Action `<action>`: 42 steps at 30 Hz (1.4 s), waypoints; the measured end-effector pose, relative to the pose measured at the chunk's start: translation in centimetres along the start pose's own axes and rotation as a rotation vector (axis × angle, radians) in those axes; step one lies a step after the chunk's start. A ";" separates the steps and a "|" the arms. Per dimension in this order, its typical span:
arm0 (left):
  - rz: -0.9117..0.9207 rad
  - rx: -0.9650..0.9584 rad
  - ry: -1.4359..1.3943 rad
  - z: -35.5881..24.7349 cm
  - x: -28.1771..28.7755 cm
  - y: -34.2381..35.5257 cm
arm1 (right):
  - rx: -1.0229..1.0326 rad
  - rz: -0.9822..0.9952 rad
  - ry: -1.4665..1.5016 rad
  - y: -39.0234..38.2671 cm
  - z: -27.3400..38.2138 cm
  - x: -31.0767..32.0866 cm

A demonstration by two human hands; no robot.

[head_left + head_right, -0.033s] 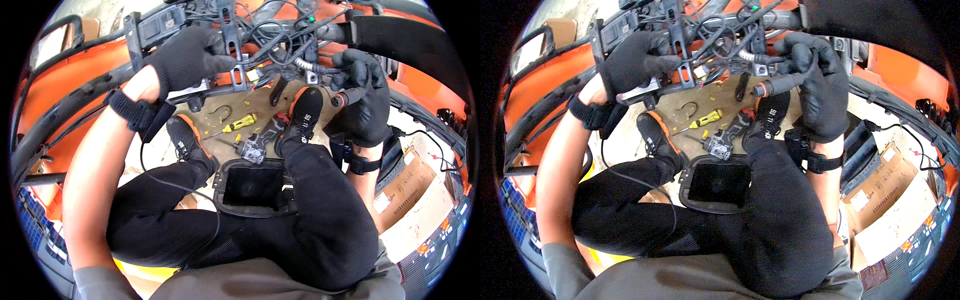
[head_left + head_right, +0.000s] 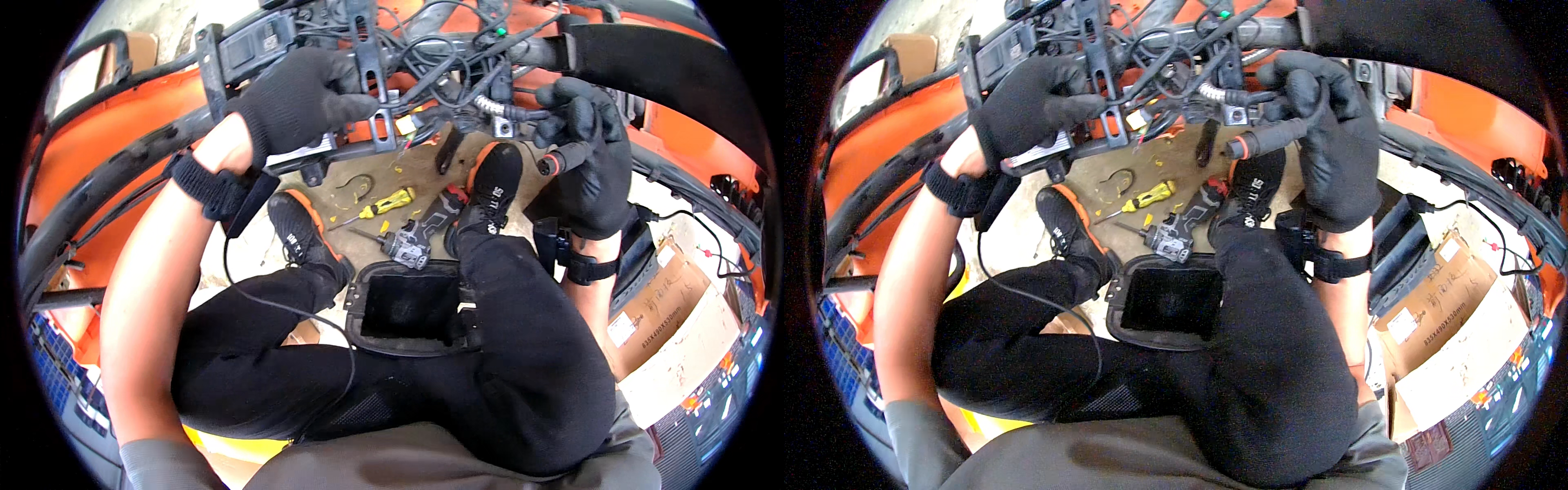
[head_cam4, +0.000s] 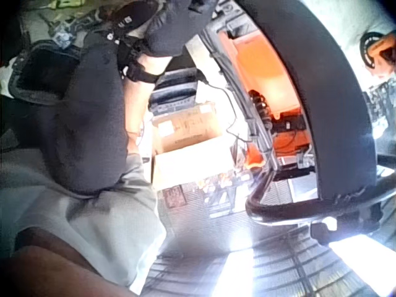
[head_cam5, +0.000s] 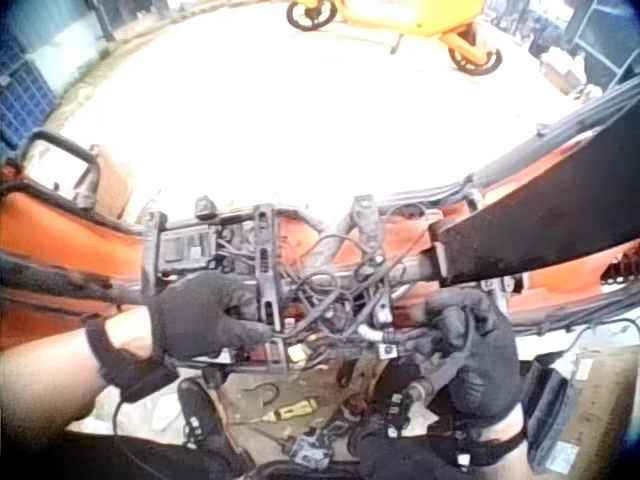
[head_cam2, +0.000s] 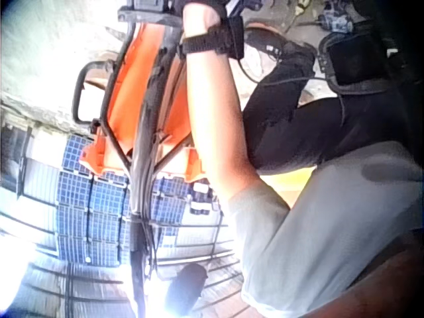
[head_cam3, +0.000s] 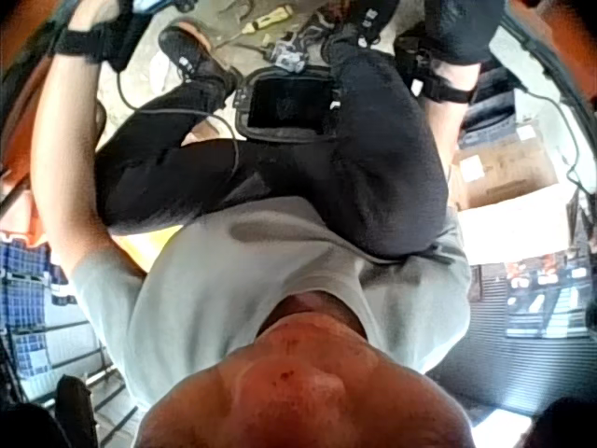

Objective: The person works on the wiring and electrical connectors of an orange motorcycle frame, handling black plastic connectors and various wires.

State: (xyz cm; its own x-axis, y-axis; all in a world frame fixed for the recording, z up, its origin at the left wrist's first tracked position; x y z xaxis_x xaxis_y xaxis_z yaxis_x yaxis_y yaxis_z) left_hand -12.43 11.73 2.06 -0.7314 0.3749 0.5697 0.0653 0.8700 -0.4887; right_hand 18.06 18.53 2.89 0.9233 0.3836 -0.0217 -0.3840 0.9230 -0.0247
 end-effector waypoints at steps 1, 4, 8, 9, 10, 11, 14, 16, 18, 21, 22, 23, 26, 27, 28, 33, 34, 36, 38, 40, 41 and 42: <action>-0.006 -0.010 -0.021 -0.1 -0.1 -0.1 | 0.002 -0.006 -0.002 0.0 0.1 0.1; 0.027 0.032 -0.081 -0.5 0.0 -0.6 | 0.006 -0.006 0.025 0.1 -0.5 0.5; 0.001 -0.011 -0.072 -1.3 -0.1 -0.8 | -0.026 -0.013 0.095 0.1 -0.4 0.4; -0.008 -0.015 -0.073 -1.7 -0.1 -1.1 | -0.028 -0.010 0.121 0.1 -0.4 0.4; -0.016 0.007 -0.140 -1.7 -0.3 -1.1 | -0.031 -0.010 0.111 0.1 -0.4 0.4; -0.024 0.030 -0.207 -1.5 -0.7 -1.2 | -0.035 -0.010 0.101 0.1 -0.3 0.3; -0.134 -0.010 -0.128 -1.7 -1.3 -1.0 | -0.036 -0.005 0.076 0.0 -0.2 0.3; -0.212 -0.026 0.026 -1.5 -1.6 -1.0 | -0.029 0.004 0.065 -0.1 -0.1 0.2; -0.336 -0.079 0.141 -1.4 -2.2 -1.0 | -0.022 0.015 0.056 0.0 0.0 0.1; -0.385 -0.057 0.200 -1.5 -2.8 -1.3 | -0.048 0.085 0.048 0.0 -0.1 0.0; -0.381 -0.046 0.202 -1.6 -2.8 -1.4 | -0.053 0.084 0.057 0.0 0.0 -0.1; -0.378 -0.035 0.204 -1.6 -2.9 -1.4 | -0.058 0.084 0.066 -0.1 0.0 -0.2; -0.378 -0.010 0.217 -1.9 -2.7 -1.4 | -0.061 0.093 0.039 -0.2 0.3 -0.2; -0.372 0.014 0.243 -2.1 -2.5 -1.4 | -0.058 0.098 0.023 -0.1 0.4 -0.1; -0.345 0.012 0.114 -2.4 -2.3 -1.3 | -0.071 0.102 0.035 -0.2 0.4 0.0; -0.248 0.038 -0.112 -1.8 -2.2 -1.0 | -0.071 0.101 0.042 -0.3 0.3 -0.1; -0.230 0.070 -0.150 -1.3 -2.3 -0.8 | -0.069 0.103 0.047 -0.3 0.3 -0.1; -0.242 0.070 -0.054 -0.8 -2.3 -0.8 | -0.074 0.096 0.057 -0.3 0.3 -0.1; -0.231 0.103 -0.038 -0.8 -2.4 -0.7 | -0.090 0.079 0.069 -0.3 0.3 -0.1; -0.201 0.173 -0.097 -1.3 -2.4 -0.8 | -0.083 0.086 0.055 -0.3 0.4 -0.1; -0.226 0.154 -0.054 -1.7 -2.3 -0.9 | -0.080 0.089 0.048 -0.3 0.4 -0.1; -0.252 0.137 -0.010 -2.1 -2.2 -1.2 | -0.069 0.106 0.047 -0.2 0.3 0.0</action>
Point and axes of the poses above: each hand's wrist, its own y-axis towards the middle knuckle, its own x-axis out of the back of the hand, z = x × y, the point moved 1 cm from there along y, towards the middle knuckle, and after that the axes turned 7 degrees about x, right-handed, at the moved point
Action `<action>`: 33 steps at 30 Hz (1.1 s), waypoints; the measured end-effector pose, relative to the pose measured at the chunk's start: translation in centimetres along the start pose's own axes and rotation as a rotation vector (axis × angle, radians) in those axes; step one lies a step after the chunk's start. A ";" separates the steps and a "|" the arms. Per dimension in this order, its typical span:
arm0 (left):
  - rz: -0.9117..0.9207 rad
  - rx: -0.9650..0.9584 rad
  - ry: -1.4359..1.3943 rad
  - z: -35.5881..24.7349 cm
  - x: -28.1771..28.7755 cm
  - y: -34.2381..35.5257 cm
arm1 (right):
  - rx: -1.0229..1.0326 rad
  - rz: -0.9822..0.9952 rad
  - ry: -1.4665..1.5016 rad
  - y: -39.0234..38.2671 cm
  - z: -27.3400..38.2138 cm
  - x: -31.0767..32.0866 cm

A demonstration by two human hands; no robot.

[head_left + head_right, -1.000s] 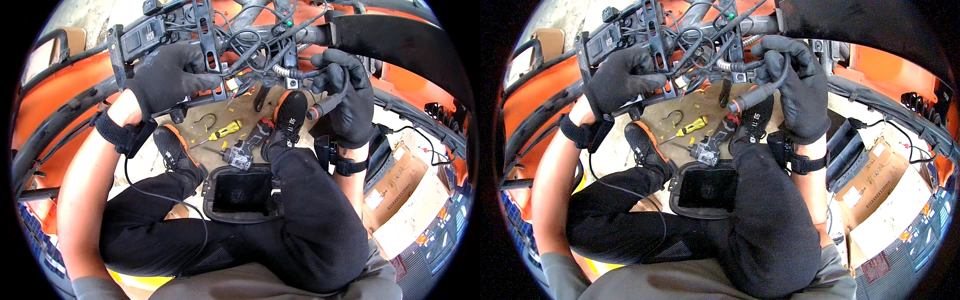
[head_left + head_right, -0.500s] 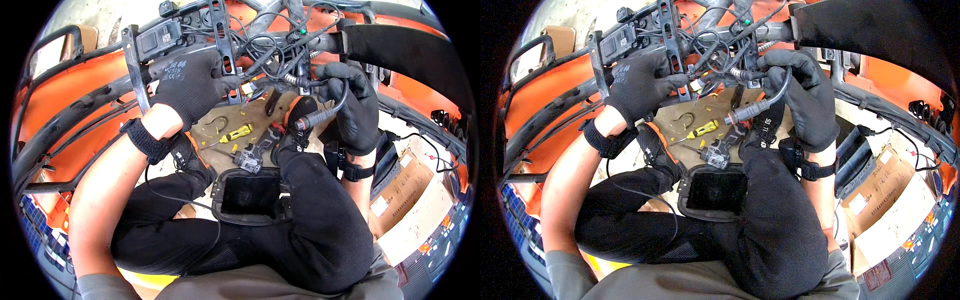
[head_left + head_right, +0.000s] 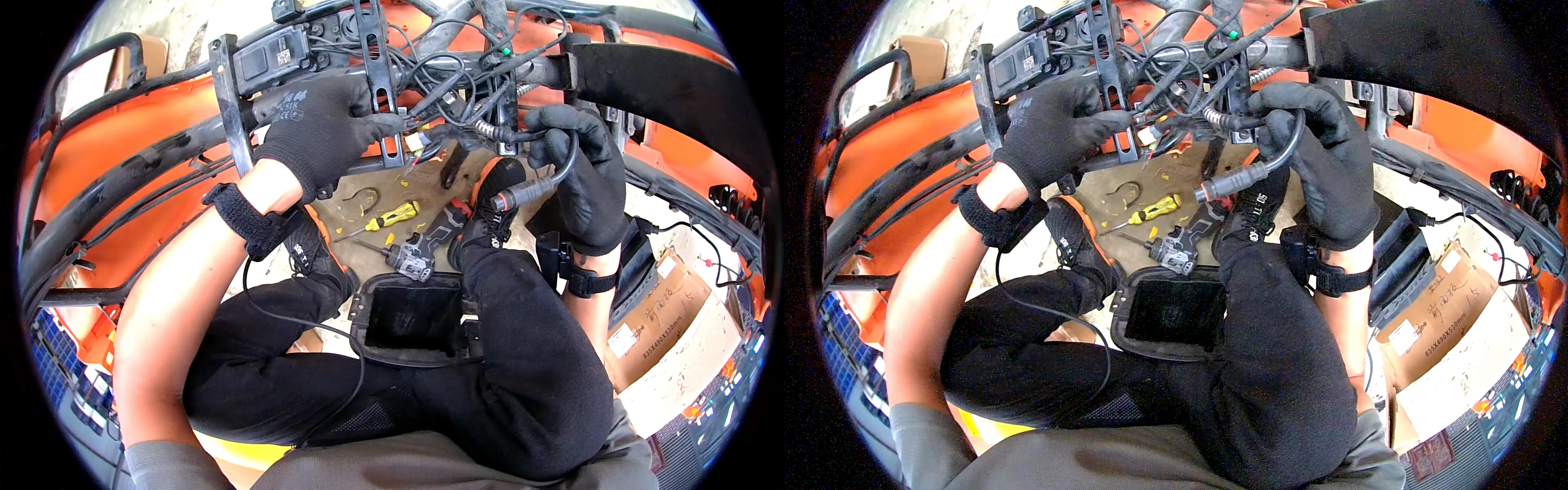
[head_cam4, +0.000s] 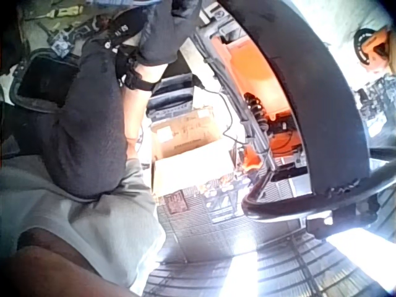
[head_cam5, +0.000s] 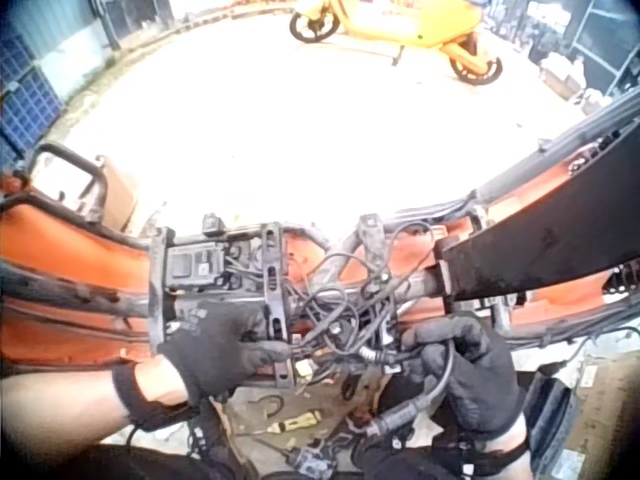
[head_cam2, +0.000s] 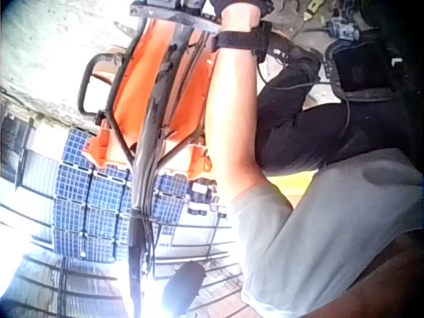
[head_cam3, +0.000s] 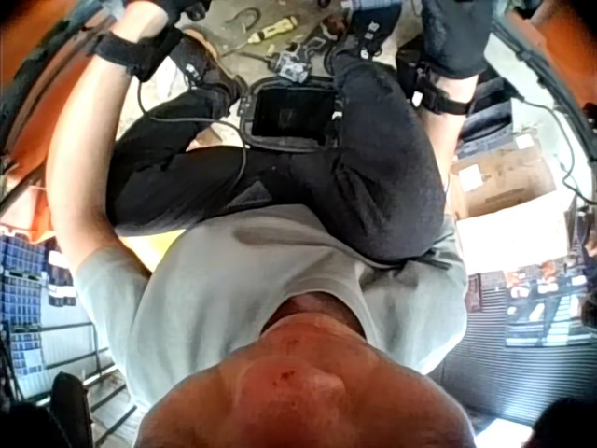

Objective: The person works on the wiring and electrical connectors of an orange motorcycle frame, handling black plastic connectors and various wires.

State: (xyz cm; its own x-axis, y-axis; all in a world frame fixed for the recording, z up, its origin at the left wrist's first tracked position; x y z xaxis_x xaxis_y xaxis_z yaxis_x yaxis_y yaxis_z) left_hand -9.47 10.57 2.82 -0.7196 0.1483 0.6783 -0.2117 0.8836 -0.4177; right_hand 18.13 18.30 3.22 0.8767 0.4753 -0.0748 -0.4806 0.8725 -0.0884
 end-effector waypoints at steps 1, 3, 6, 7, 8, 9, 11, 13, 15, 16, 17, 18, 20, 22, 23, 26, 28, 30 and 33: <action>-0.029 -0.023 0.039 -0.2 0.1 -0.2 | 0.010 0.017 -0.002 0.1 -0.1 0.2; -0.048 -0.036 0.030 -0.1 -0.1 -0.1 | 0.015 0.026 -0.003 0.1 -0.2 0.1; -0.080 -0.058 0.130 0.0 -0.2 0.0 | -0.002 0.009 -0.004 0.0 0.0 -0.3; -0.091 -0.064 0.185 0.0 -0.1 0.0 | -0.007 0.007 -0.008 -0.1 0.0 -0.4; -0.113 -0.109 0.144 0.0 -0.2 0.0 | -0.012 0.005 -0.011 -0.1 0.0 -0.5; -0.135 -0.153 0.107 0.2 -0.4 0.0 | -0.011 0.011 -0.016 -0.1 -0.1 -0.6; -0.140 -0.162 0.104 0.4 -0.4 0.0 | -0.011 0.024 -0.023 0.0 -0.3 -0.3; -0.101 -0.100 0.161 0.7 -0.5 0.3 | -0.018 0.052 0.007 -0.2 -0.3 -0.1; -0.081 -0.058 0.131 0.8 -0.6 0.3 | 0.029 0.076 0.012 -0.1 -0.2 -0.1; -0.087 -0.070 0.147 0.6 -0.5 0.3 | 0.017 0.109 0.002 -0.1 -0.6 0.4; -0.094 -0.083 0.162 0.4 -0.4 0.3 | 0.037 0.122 0.006 -0.1 -0.4 0.4; -0.098 -0.097 0.146 0.5 -0.4 0.1 | 0.053 0.138 0.014 -0.1 -0.3 0.2; -0.107 -0.128 0.113 0.6 -0.4 0.1 | 0.067 0.163 0.021 -0.2 0.0 0.0; -0.069 -0.057 0.114 0.6 -0.5 0.3 | 0.064 0.181 0.017 -0.4 0.1 0.0; -0.051 -0.023 0.114 0.6 -0.5 0.3 | 0.071 0.219 0.001 -0.6 0.2 -0.1; -0.123 -0.094 0.127 0.7 -0.6 0.2 | 0.100 0.383 -0.077 -0.3 1.2 -0.1; -0.104 -0.095 0.137 0.9 -0.6 0.4 | 0.082 0.431 -0.106 -0.4 1.1 0.2; -0.127 -0.121 0.164 0.9 -0.6 0.4 | 0.120 0.493 -0.198 -0.1 0.9 0.6; -0.101 -0.127 0.099 1.3 -0.8 0.7 | 0.115 0.526 -0.257 0.0 0.8 1.0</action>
Point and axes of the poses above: each hand's wrist, its own y-axis towards the middle knuckle, its own x-axis out of the back of the hand, z = x × y, the point moved 1 cm from there along y, towards the middle knuckle, and after that the axes turned 7 degrees about x, right-handed, at the moved point
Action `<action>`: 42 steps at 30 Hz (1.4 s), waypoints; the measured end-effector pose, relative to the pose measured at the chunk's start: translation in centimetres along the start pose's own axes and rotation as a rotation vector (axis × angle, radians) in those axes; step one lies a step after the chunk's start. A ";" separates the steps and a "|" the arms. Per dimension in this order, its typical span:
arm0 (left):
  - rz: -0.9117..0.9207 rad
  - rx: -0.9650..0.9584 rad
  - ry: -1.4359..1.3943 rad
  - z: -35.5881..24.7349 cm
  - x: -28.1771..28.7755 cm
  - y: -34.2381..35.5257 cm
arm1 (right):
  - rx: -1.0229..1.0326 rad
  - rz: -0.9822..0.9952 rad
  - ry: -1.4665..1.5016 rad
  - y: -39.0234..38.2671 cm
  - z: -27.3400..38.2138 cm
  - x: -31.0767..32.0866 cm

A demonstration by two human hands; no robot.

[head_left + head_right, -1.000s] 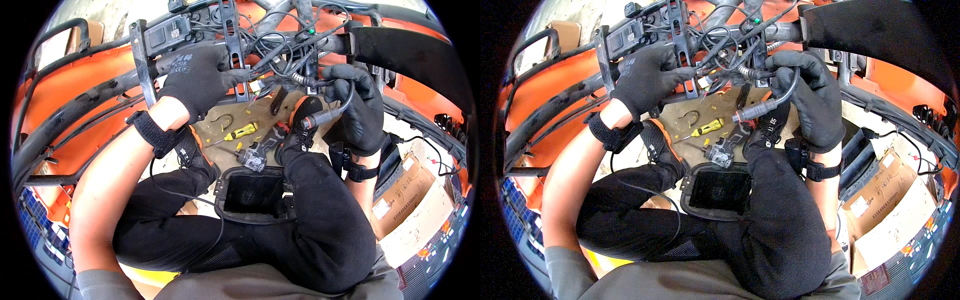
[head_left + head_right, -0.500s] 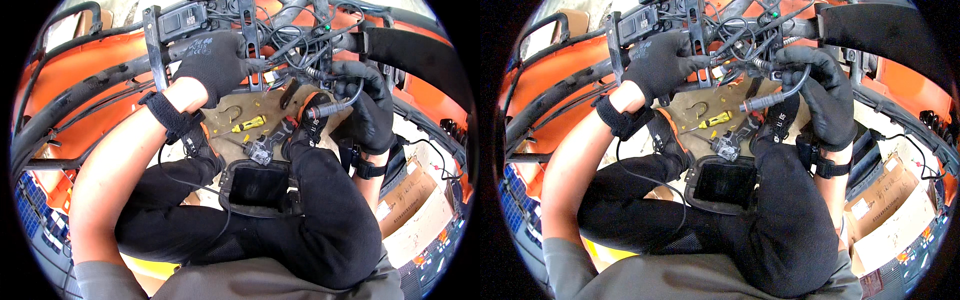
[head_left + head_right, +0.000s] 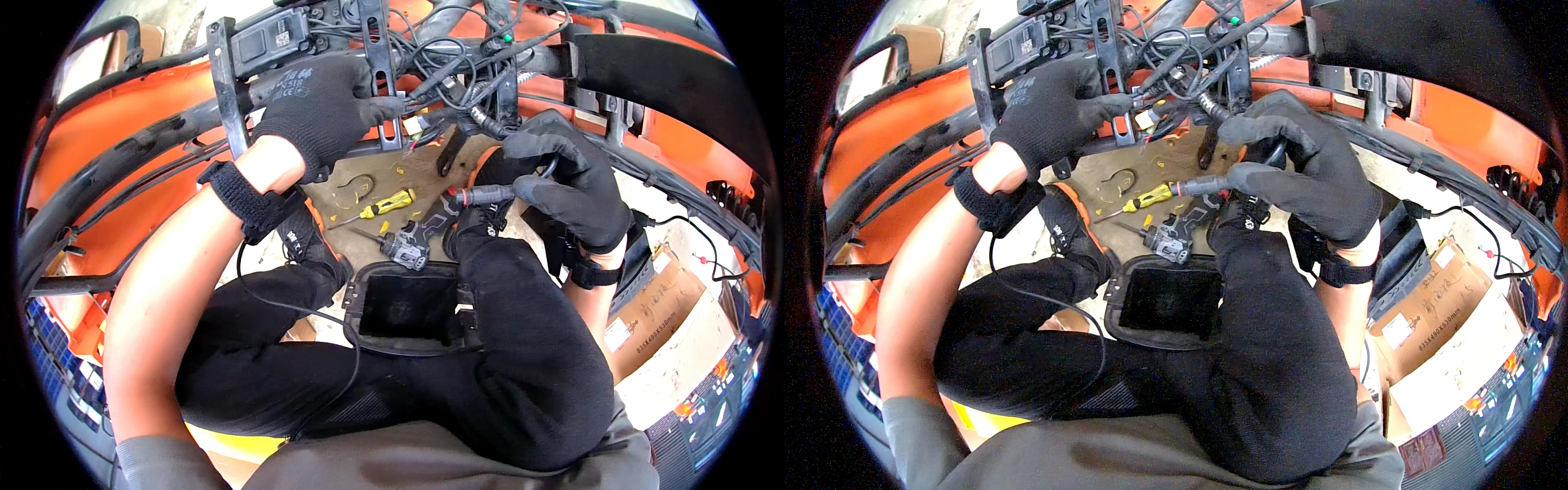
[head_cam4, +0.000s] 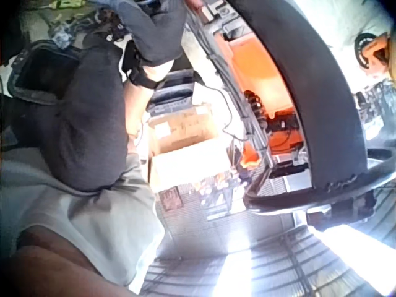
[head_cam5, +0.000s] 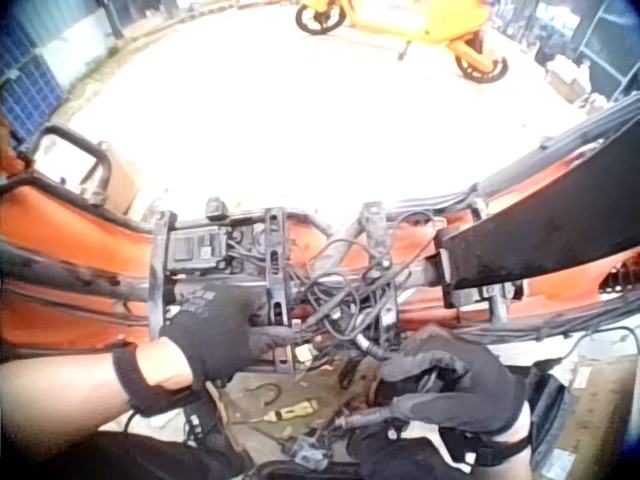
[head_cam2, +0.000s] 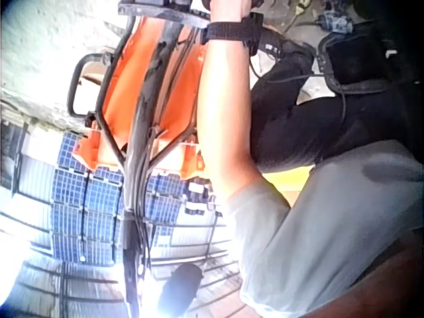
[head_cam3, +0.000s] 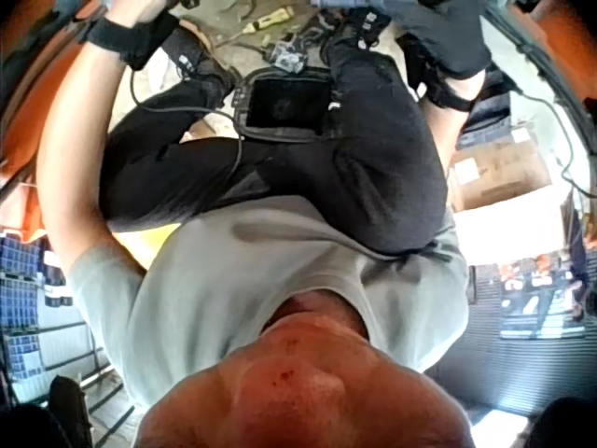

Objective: The person works on the wiring and electrical connectors of an orange motorcycle frame, handling black plastic connectors and various wires.

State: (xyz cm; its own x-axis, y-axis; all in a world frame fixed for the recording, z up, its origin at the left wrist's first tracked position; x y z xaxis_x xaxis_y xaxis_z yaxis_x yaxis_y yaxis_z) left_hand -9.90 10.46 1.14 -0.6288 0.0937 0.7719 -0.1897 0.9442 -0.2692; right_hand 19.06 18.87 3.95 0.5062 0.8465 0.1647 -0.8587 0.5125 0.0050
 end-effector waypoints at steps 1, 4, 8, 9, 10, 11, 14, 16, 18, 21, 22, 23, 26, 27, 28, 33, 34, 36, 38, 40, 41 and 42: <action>0.025 0.026 0.018 -0.6 0.4 -0.1 | -0.025 -0.024 0.031 -0.1 0.1 -0.1; 0.045 0.045 0.022 -0.9 0.8 -0.2 | -0.050 -0.099 0.062 -0.1 0.2 -0.2; 0.051 0.073 0.022 -0.8 0.7 -0.3 | -0.025 -0.232 0.083 0.0 0.0 -0.5; 0.050 0.078 0.026 -1.0 0.8 -0.3 | -0.038 -0.276 0.096 -0.1 -0.1 -0.6; 0.049 0.083 0.030 -1.2 0.9 -0.3 | -0.051 -0.320 0.109 -0.2 -0.1 -0.6; 0.051 0.082 0.012 -1.2 0.9 -0.3 | -0.083 -0.332 0.126 -0.2 0.0 -0.6; 0.045 0.065 -0.011 -1.0 0.6 -0.2 | -0.145 -0.350 0.168 -0.4 -0.1 -0.3; 0.023 0.027 0.012 -0.5 0.5 -0.3 | -0.137 -0.336 0.182 -0.4 -0.3 -0.3; -0.002 -0.016 -0.014 -0.3 0.4 -0.4 | -0.124 -0.347 0.208 -0.4 -0.5 -0.3; 0.023 0.025 0.010 -0.9 0.7 -0.5 | -0.128 -0.356 0.225 -0.4 -0.5 -0.5; 0.041 0.056 0.029 -1.1 0.9 -0.5 | -0.133 -0.358 0.228 -0.4 -0.5 -0.5; 0.023 0.040 0.048 -1.1 0.8 -0.4 | -0.127 -0.356 0.217 -0.4 -0.5 -0.5; -0.002 0.012 0.079 -0.9 0.7 -0.3 | -0.117 -0.351 0.188 -0.4 -0.5 -0.4; 0.012 0.017 0.073 -0.9 0.7 -0.3 | -0.121 -0.349 0.183 -0.4 -0.5 -0.3; 0.025 0.023 0.067 -0.9 0.8 -0.3 | -0.126 -0.346 0.178 -0.4 -0.5 -0.3; 0.219 0.034 -0.218 -0.4 1.7 0.0 | -0.126 -0.399 0.179 -0.2 -0.3 -0.5; 0.233 -0.009 -0.237 -0.3 1.8 0.0 | -0.128 -0.412 0.173 -0.2 -0.3 -0.5; 0.264 0.013 -0.206 -0.2 2.0 0.0 | -0.121 -0.415 0.162 -0.3 -0.4 -0.5; 0.282 0.014 -0.201 -0.2 2.2 0.0 | -0.112 -0.413 0.160 -0.2 -0.4 -0.4; 0.289 -0.005 -0.221 -0.3 2.2 0.0 | -0.102 -0.403 0.170 -0.1 -0.3 -0.5; 0.271 -0.012 -0.215 -0.3 2.2 -0.1 | -0.105 -0.412 0.187 -0.1 -0.4 -0.6; 0.254 -0.022 -0.211 -0.4 2.0 -0.1 | -0.108 -0.423 0.203 -0.1 -0.3 -0.7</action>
Point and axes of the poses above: each hand's wrist, its own y-axis towards the middle knuckle, its own x-axis out of the back of the hand, z = x × y, the point moved 1 cm from there along y, towards the middle knuckle, and after that the axes turned 7 degrees about x, right-handed, at the moved point
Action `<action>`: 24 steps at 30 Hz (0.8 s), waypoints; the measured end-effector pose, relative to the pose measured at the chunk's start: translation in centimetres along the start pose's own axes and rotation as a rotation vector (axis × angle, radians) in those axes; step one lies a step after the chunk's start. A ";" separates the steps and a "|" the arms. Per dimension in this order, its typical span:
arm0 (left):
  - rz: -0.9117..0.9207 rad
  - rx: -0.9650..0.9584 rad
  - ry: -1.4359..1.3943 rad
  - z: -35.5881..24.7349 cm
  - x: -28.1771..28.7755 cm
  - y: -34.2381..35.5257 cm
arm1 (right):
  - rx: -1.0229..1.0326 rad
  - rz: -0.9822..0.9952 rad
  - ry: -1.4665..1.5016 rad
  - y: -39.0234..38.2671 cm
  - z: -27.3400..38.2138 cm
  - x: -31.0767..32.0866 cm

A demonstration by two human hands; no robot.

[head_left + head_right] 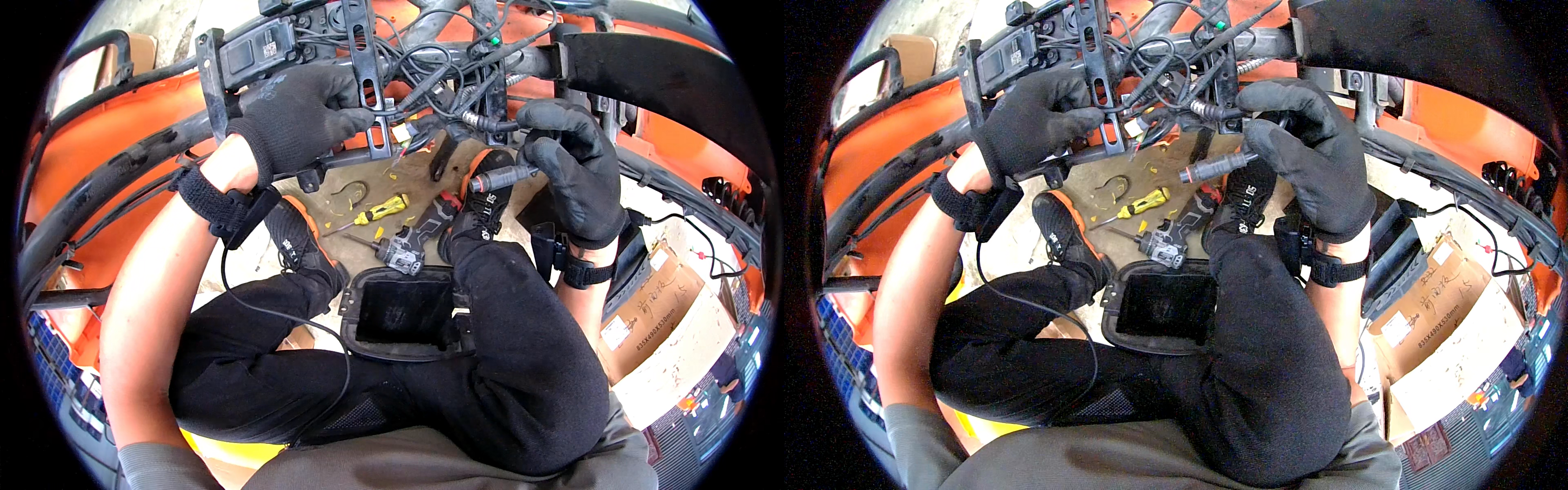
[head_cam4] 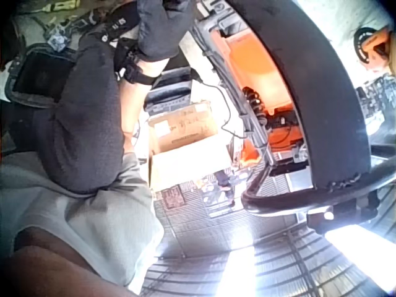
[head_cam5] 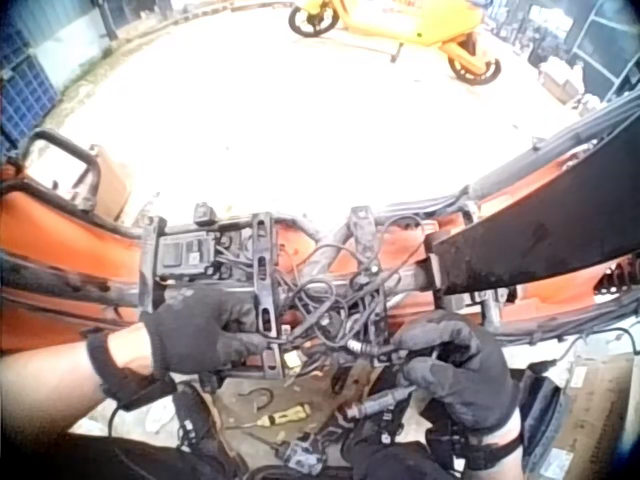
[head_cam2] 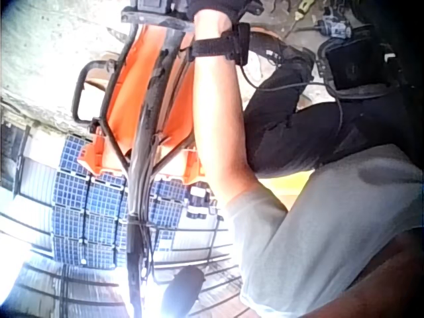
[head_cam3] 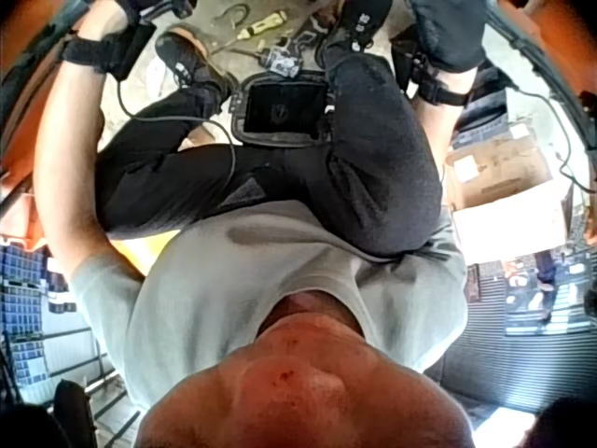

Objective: The person works on the wiring and electrical connectors of an orange motorcycle frame, handling black plastic connectors and various wires.

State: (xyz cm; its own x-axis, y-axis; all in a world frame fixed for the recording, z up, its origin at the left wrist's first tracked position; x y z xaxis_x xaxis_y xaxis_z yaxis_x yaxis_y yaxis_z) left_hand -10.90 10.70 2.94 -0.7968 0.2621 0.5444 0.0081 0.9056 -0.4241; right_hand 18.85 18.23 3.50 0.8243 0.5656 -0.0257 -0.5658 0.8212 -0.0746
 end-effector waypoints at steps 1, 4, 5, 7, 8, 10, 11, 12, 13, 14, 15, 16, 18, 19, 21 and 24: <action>-0.016 -0.011 0.006 0.0 -0.1 0.0 | -0.006 -0.011 0.015 0.0 0.0 0.0; -0.061 0.002 0.095 0.7 -0.5 0.1 | 0.005 -0.002 0.019 0.0 0.0 0.0; -0.085 -0.027 0.102 0.9 -0.7 0.1 | 0.003 0.006 0.012 0.1 -0.1 0.1; -0.133 -0.089 0.114 1.0 -0.8 0.0 | 0.001 0.019 -0.006 0.1 -0.1 0.4; -0.109 -0.038 0.032 1.0 -0.8 -0.1 | 0.005 0.007 0.009 0.1 0.0 0.3; -0.055 0.056 -0.141 0.3 -0.9 -0.1 | 0.010 -0.021 0.029 -0.1 -0.1 0.3; -0.030 0.038 -0.074 0.3 -0.6 0.0 | 0.005 -0.023 0.033 0.0 -0.2 0.4; -0.007 0.020 -0.008 0.4 -0.1 0.0 | 0.000 -0.023 0.037 0.0 -0.3 0.5; 0.016 0.002 0.058 0.6 0.2 0.0 | -0.005 -0.024 0.040 0.1 -0.5 0.6; 0.031 0.035 0.024 0.7 0.3 0.0 | 0.000 -0.029 0.066 0.0 -0.6 0.7; 0.046 0.067 -0.008 0.8 0.4 0.0 | 0.006 -0.035 0.093 0.0 -0.6 0.7; 0.061 0.099 -0.040 0.9 0.4 0.0 | 0.013 -0.041 0.120 0.0 -0.6 0.7; 0.068 0.093 -0.052 1.0 0.4 0.2 | 0.020 -0.056 0.090 0.0 -0.4 0.7; 0.065 0.085 -0.062 1.0 0.4 0.2 | 0.022 -0.055 0.086 0.0 -0.4 0.8; 0.057 0.066 -0.072 1.0 0.4 0.1 | 0.023 -0.056 0.088 0.0 -0.5 0.8; 0.055 0.047 -0.071 1.1 0.5 0.0 | 0.021 -0.057 0.100 0.0 -0.7 0.8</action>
State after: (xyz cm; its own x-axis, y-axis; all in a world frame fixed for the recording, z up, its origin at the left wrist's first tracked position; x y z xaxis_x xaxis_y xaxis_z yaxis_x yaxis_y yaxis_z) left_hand -11.92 10.50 2.40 -0.8370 0.2848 0.4672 0.0257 0.8733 -0.4865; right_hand 19.55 18.64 2.80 0.8527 0.5081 -0.1213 -0.5171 0.8540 -0.0580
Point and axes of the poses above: each hand's wrist, its own y-axis towards the middle knuckle, its own x-axis out of the back of the hand, z = x × y, the point moved 1 cm from there along y, towards the middle knuckle, and after that the axes turned 7 degrees about x, right-handed, at the moved point
